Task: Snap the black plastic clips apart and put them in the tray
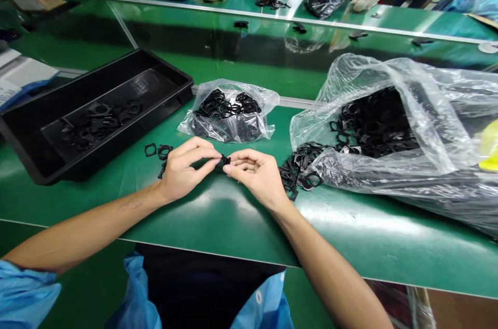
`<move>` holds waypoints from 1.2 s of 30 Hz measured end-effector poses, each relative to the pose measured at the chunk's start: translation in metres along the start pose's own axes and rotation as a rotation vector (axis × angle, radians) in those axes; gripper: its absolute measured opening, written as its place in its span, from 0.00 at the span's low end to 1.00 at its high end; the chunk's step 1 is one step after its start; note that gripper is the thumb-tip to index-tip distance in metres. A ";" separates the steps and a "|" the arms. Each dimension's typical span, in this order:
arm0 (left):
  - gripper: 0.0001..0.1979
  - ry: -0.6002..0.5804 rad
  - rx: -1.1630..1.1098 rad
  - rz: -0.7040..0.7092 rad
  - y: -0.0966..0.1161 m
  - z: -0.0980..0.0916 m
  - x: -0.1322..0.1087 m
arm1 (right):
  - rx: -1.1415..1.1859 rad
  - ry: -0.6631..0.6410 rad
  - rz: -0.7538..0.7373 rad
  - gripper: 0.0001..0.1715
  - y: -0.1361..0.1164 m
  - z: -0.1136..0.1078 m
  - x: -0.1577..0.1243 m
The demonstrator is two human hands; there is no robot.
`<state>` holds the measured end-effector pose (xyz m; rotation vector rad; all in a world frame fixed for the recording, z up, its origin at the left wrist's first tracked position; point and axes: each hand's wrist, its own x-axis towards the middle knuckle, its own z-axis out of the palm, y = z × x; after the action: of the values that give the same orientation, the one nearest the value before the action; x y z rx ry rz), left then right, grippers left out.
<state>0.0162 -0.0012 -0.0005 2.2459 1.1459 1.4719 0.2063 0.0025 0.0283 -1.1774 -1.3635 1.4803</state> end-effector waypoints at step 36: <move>0.02 0.009 -0.204 -0.161 0.006 0.001 0.000 | 0.065 0.115 -0.010 0.21 -0.004 0.000 -0.002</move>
<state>0.0204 -0.0052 0.0024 1.9669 1.0962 1.4638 0.2066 0.0014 0.0320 -1.1936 -1.2330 1.4170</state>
